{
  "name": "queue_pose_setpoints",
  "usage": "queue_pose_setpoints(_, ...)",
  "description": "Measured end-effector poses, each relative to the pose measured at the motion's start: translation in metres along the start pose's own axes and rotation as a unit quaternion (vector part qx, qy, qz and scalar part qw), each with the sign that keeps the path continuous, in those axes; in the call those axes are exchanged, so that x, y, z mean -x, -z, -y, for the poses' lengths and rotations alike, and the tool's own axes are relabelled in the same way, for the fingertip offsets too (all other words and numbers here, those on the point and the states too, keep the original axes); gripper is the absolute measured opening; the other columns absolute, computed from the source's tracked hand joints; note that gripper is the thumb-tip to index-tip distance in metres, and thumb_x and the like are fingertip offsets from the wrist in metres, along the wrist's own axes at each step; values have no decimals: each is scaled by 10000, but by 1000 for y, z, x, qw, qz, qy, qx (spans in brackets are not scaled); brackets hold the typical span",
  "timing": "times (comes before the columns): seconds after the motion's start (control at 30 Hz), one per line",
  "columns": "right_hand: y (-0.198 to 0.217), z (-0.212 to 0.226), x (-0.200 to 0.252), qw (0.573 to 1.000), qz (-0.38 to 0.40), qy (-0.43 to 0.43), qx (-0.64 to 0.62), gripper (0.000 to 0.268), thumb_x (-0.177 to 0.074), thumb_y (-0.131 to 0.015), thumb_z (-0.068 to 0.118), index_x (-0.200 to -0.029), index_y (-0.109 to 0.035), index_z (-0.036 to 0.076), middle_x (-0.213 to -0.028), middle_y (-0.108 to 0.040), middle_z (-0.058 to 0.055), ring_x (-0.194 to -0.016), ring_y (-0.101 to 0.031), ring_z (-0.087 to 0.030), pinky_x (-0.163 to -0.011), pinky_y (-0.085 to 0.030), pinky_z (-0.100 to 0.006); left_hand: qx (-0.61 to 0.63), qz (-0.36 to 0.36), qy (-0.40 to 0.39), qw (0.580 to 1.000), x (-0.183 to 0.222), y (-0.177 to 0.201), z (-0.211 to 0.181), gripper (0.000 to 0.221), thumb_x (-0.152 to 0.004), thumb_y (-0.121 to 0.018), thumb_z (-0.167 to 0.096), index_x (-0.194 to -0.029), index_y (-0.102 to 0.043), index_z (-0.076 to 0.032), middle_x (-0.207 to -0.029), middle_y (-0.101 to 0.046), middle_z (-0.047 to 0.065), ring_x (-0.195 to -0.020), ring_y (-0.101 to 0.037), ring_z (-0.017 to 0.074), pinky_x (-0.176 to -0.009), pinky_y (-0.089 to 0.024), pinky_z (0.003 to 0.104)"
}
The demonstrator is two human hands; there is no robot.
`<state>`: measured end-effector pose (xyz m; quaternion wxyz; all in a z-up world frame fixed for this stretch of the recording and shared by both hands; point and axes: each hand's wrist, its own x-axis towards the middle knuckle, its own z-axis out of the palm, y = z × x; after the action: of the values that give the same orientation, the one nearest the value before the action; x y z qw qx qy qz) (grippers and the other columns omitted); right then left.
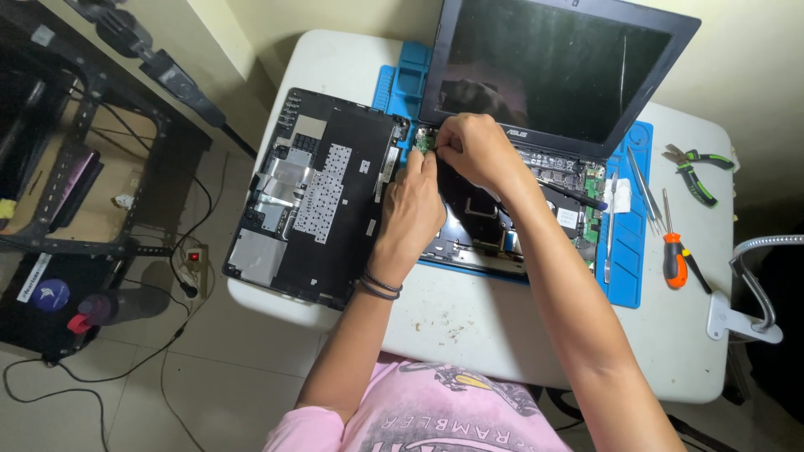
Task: Installing a battery and connecting internal ribbon cables to the motherboard of a laptop.
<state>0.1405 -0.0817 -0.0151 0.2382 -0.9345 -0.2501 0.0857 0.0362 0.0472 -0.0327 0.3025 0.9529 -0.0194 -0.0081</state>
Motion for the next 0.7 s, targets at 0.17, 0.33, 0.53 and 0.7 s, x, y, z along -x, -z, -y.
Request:
queue_pose_setpoints(0.17, 2, 0, -1, 1000, -2, -3, -22, 94, -841, -776, 84, -927, -740, 68, -790, -674, -129, -815, -719, -347, -711, -578, -453, 11, 1, 3, 1000, -1, 8, -4, 518, -883, -439, 34, -1398, -488, 60, -1199, -536, 170, -945, -677, 453, -735, -554, 533)
queue_pose_setpoints(0.33, -2, -2, 1, 1000, -8, -7, -10, 71, -850, -756, 87, -918, -739, 82, -781, -658, -104, -811, -715, -329, -711, -580, -440, 30, -1, 9, 1000, 0, 7, -5, 560, -879, -435, 29, -1438, -455, 30, -1231, -526, 173, -977, -670, 462, -747, -549, 534)
queue_pose_setpoints(0.53, -6, -7, -2, 1000, -14, 12, -9, 83, -856, -751, 48, -936, -741, 67, -788, -655, -114, -797, -711, -345, -694, -567, -435, 21, -1, 3, 1000, -2, 5, -4, 519, -870, -459, 54, -1387, -506, 71, -1178, -547, 184, -929, -694, 447, -732, -568, 514)
queue_pose_setpoints(0.7, 8, 0, 2, 999, 17, 21, -35, 146, -848, -753, 43, -987, -741, 84, -780, -651, -115, -795, -706, -341, -712, -569, -458, 81, -7, 1, 997, 0, 13, -2, 507, -862, -474, 60, -1367, -515, 81, -1181, -539, 196, -935, -688, 473, -739, -575, 518)
